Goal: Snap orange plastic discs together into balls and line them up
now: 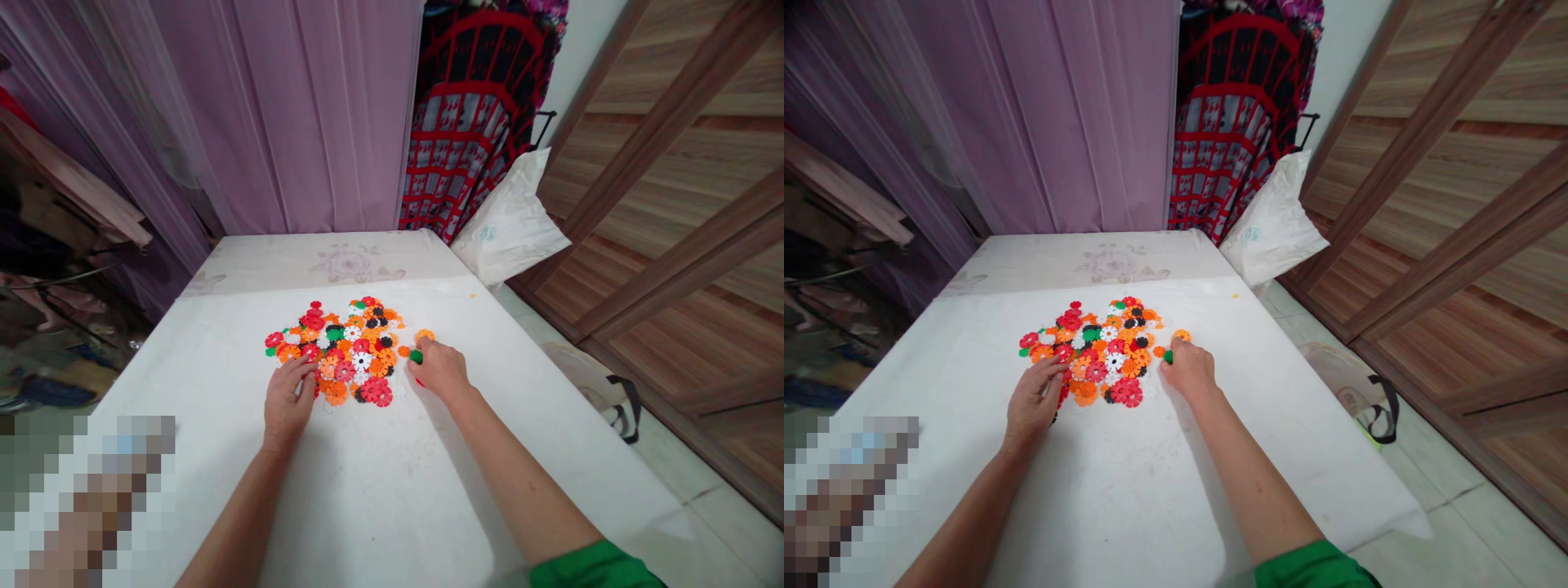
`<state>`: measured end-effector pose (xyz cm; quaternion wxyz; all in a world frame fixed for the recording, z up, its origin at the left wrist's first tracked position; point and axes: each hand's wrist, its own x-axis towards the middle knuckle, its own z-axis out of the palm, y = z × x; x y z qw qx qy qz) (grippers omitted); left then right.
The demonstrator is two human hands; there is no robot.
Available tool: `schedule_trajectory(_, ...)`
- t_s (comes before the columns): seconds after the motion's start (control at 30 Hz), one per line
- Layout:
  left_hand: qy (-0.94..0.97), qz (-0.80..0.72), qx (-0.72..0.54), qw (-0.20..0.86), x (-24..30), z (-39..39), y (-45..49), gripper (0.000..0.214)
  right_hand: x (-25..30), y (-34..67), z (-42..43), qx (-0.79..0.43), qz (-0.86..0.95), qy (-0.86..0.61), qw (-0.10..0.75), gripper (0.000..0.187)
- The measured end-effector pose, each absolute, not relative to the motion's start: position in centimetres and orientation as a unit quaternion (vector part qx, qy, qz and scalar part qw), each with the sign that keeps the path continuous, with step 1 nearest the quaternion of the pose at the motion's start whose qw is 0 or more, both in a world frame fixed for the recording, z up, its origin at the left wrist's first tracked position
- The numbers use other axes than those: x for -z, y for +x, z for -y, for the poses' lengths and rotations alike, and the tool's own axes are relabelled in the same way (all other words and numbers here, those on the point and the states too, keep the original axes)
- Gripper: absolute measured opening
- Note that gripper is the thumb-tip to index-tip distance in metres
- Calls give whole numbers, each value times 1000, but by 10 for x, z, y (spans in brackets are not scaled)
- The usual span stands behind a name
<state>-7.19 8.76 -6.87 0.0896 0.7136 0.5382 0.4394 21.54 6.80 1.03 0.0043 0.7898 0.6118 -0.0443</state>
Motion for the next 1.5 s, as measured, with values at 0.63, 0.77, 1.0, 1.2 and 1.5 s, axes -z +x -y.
schedule_trajectory(0.63,705,-550,-435,104,67,-86,-71,27,-18,196,-65,71,-702,707,-44,32)
schedule_trajectory(0.77,701,-554,-436,108,67,-85,-69,28,-12,193,-75,87,-721,687,-32,32)
schedule_trajectory(1.0,701,-553,-437,109,69,-86,-69,28,-9,195,-84,101,-729,677,-29,34)
schedule_trajectory(1.2,702,-549,-441,102,69,-85,-69,29,-13,189,-81,95,-711,695,-57,37)
schedule_trajectory(1.5,706,-550,-433,109,70,-87,-70,28,-11,262,-50,70,-578,794,-172,27)
